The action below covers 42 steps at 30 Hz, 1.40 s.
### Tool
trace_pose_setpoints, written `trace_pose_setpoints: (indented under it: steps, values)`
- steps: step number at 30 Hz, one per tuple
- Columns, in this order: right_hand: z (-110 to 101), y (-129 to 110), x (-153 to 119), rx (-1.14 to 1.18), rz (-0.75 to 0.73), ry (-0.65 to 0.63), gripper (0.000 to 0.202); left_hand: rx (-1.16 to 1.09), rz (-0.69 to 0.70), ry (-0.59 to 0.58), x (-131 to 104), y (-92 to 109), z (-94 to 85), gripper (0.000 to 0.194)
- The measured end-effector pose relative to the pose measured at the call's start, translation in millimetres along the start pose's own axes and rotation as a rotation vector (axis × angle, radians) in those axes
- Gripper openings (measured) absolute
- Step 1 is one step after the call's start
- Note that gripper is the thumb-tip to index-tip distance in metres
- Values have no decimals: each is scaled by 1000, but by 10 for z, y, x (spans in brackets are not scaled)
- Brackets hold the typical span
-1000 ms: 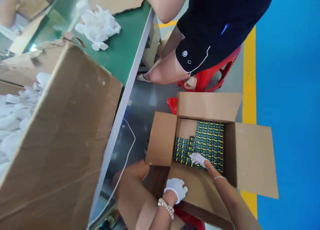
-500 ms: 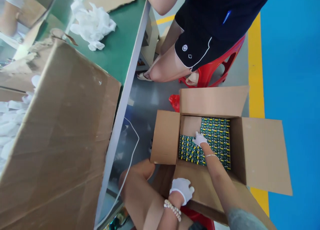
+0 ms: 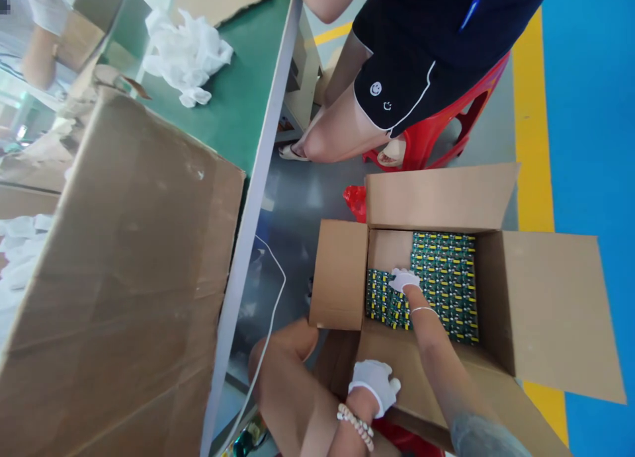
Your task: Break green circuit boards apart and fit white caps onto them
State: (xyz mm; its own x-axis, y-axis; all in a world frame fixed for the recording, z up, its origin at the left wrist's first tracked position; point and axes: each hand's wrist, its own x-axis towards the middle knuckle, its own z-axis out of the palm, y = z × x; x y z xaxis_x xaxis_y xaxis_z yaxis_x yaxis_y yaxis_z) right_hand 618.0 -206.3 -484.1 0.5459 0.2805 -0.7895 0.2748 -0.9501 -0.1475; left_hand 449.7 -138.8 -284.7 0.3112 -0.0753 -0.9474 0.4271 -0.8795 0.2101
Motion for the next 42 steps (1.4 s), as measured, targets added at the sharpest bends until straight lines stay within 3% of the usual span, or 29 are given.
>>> trace_pose_setpoints:
  steps: [5,9,19,28,36,42]
  values:
    - [-81,25,50,-20,-52,-32,31,-4,-2,11,2,3,0,43]
    - [21,27,-12,-33,-72,15,30,-16,1,16,2,-13,4,43]
    - [281,-14,-340,-41,-110,316,43,-20,11,36,-10,-23,-40,44]
    - [495,128,-927,-31,-200,512,48,-23,23,29,-7,-8,-24,43]
    - [441,186,-900,-15,-184,493,47,-18,7,26,-37,-16,-29,42]
    - [495,112,-1160,-21,-213,394,43,-27,4,35,-52,-6,-62,42]
